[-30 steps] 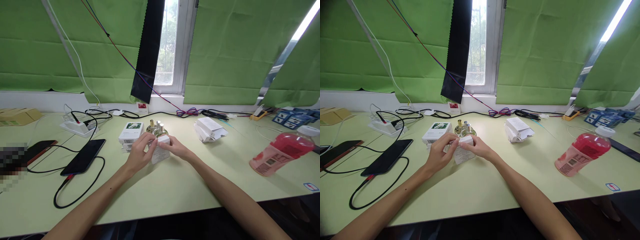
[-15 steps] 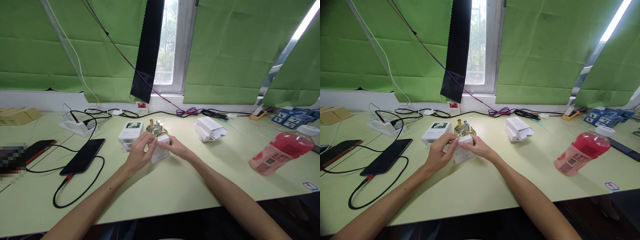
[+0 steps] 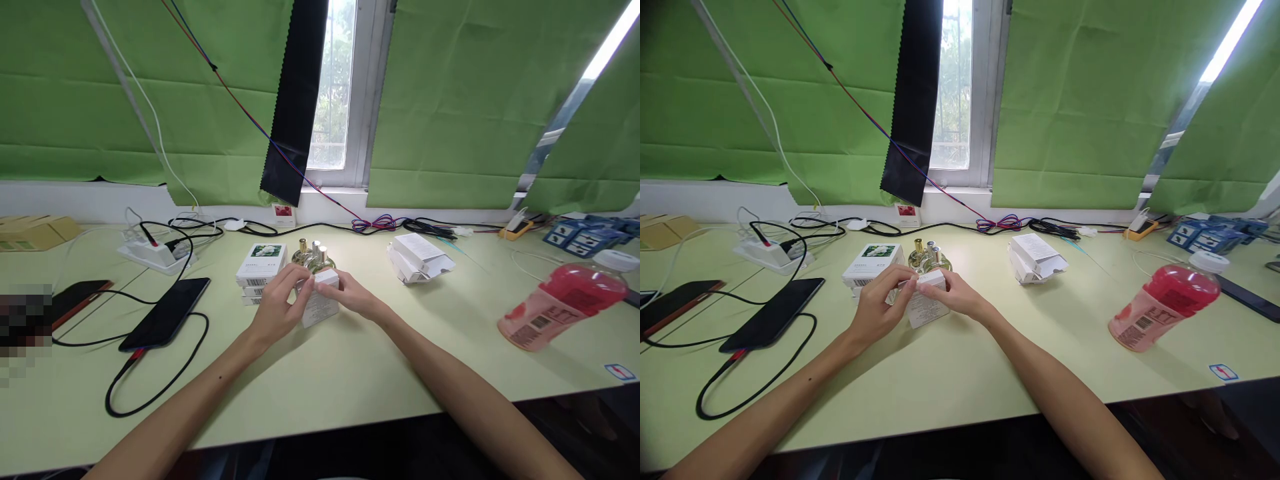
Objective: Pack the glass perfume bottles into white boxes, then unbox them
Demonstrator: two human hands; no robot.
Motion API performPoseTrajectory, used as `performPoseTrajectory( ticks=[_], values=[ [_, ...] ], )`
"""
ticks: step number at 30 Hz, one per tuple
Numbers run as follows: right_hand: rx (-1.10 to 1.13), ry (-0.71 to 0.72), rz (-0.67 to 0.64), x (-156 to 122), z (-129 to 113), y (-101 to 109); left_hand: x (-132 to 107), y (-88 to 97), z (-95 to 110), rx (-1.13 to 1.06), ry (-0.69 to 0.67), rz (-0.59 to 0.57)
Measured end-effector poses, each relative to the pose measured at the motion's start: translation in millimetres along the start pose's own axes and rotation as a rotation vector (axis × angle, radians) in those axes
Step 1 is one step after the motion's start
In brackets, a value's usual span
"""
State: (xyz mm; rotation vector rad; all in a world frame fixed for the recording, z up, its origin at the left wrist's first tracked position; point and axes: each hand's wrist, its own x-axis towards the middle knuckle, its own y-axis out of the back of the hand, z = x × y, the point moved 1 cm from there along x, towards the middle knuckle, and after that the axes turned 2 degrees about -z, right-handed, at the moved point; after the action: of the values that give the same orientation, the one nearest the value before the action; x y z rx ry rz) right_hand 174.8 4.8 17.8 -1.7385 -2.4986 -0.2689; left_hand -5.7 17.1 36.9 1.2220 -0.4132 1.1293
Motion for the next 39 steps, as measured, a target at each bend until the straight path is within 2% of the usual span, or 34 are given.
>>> performPoseTrajectory(
  ticks=[39],
  values=[
    [-0.009, 0.021, 0.001, 1.9, 4.2, 1.0, -1.5, -0.3, -1.2, 0.006, -0.035, -0.009]
  ],
)
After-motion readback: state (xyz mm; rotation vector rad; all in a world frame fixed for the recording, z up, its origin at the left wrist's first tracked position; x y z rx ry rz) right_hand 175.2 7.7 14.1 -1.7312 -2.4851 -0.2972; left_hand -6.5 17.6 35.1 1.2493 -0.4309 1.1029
